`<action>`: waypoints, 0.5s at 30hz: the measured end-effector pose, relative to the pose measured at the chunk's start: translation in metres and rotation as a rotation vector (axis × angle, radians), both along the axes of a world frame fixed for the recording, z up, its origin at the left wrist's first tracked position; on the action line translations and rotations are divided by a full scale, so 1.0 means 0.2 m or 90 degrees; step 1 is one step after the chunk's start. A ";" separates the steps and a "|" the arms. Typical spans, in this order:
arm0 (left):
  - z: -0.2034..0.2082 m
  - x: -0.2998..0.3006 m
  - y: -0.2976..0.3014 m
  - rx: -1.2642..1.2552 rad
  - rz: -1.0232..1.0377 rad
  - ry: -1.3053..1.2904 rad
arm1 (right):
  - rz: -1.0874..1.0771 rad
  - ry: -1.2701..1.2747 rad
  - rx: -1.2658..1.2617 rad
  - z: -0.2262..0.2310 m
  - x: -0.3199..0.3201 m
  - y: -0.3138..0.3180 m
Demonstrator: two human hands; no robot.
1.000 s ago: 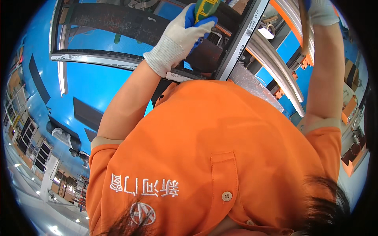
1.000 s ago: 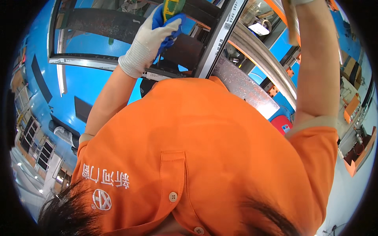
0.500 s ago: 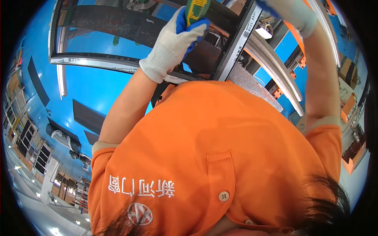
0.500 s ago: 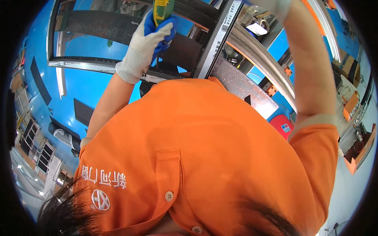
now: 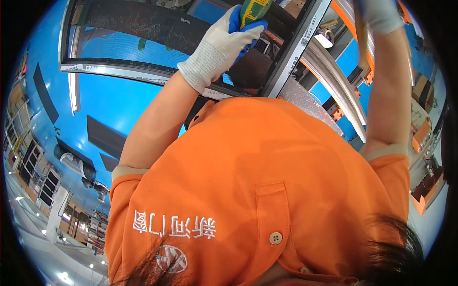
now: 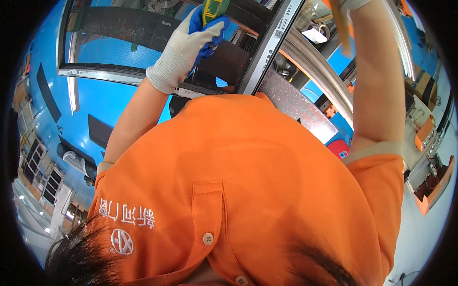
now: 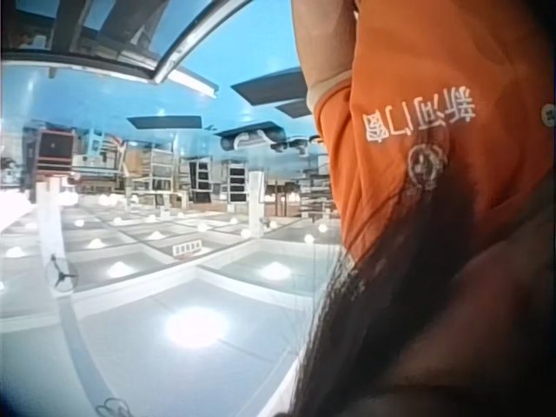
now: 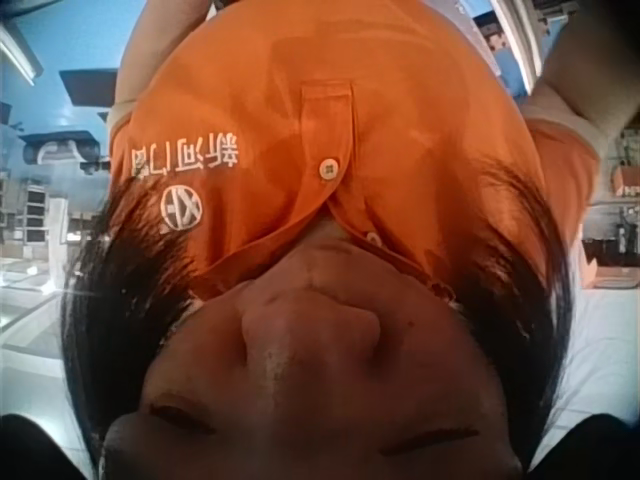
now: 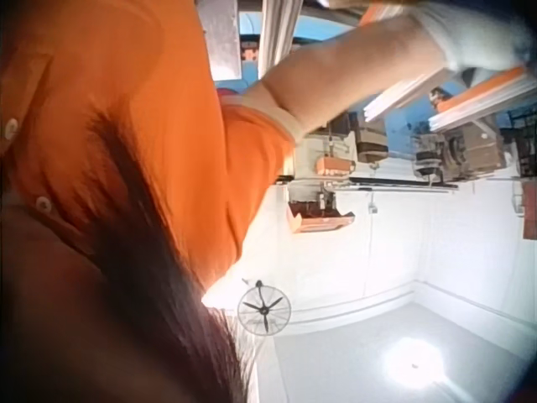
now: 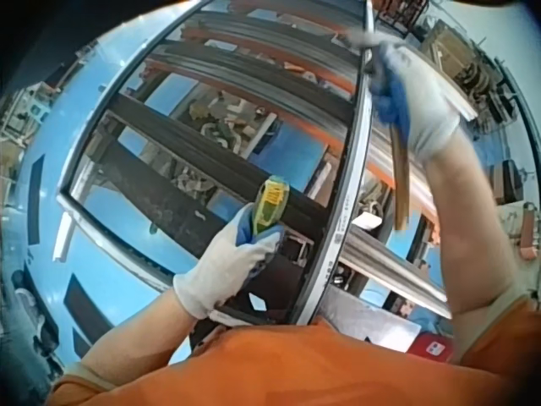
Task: The recorder is assembling components of a window frame using a hammer and specialized tools.
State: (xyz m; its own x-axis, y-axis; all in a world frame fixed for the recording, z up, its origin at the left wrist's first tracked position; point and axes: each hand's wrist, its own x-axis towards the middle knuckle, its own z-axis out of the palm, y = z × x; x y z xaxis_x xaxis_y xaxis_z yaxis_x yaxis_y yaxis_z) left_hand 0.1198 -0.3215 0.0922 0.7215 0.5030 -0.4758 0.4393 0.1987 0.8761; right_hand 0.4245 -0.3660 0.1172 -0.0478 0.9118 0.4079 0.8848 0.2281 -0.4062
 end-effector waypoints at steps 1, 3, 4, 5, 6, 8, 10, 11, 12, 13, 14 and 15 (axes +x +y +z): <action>0.00 0.01 0.00 -0.009 -0.004 0.009 | -0.048 -0.005 -0.091 -0.04 -0.12 -0.04; 0.01 0.00 -0.02 -0.020 0.019 0.046 | -0.111 0.000 -0.267 -0.10 -0.29 -0.07; 0.01 0.01 0.00 -0.022 0.010 0.040 | -0.125 0.160 -0.334 -0.02 -0.27 -0.07; 0.00 0.03 0.04 -0.073 0.004 0.038 | -0.138 0.323 -0.395 0.09 -0.23 -0.06; -0.01 0.02 0.04 -0.124 0.011 0.047 | -0.133 0.326 -0.398 0.15 -0.21 -0.06; -0.02 0.01 0.05 -0.227 0.020 0.056 | -0.350 0.484 -0.287 0.24 -0.16 -0.07; -0.02 0.02 0.05 -0.231 0.022 0.050 | -0.057 0.889 -0.170 0.22 -0.05 -0.15; -0.02 0.03 0.06 -0.233 0.014 0.044 | -0.073 0.884 -0.159 0.15 -0.10 -0.17; -0.02 0.01 0.06 -0.226 0.040 0.052 | -0.122 0.465 -0.250 -0.04 -0.21 -0.15; -0.02 -0.02 0.06 -0.228 0.058 0.054 | -0.169 0.032 -0.315 -0.12 -0.29 -0.13; -0.05 -0.03 0.08 -0.228 0.061 0.053 | -0.166 0.031 -0.315 -0.09 -0.31 -0.11; -0.13 -0.06 0.11 -0.315 0.076 -0.066 | -0.182 0.226 -0.311 -0.03 -0.32 -0.09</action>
State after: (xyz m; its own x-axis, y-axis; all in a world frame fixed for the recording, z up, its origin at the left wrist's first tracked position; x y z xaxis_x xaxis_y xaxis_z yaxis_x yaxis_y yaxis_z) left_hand 0.1087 -0.2986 0.0665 0.7284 0.3181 -0.6069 0.3040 0.6437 0.7023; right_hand 0.3599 -0.3841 0.1113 0.2849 0.9524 -0.1082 0.6767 -0.2798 -0.6810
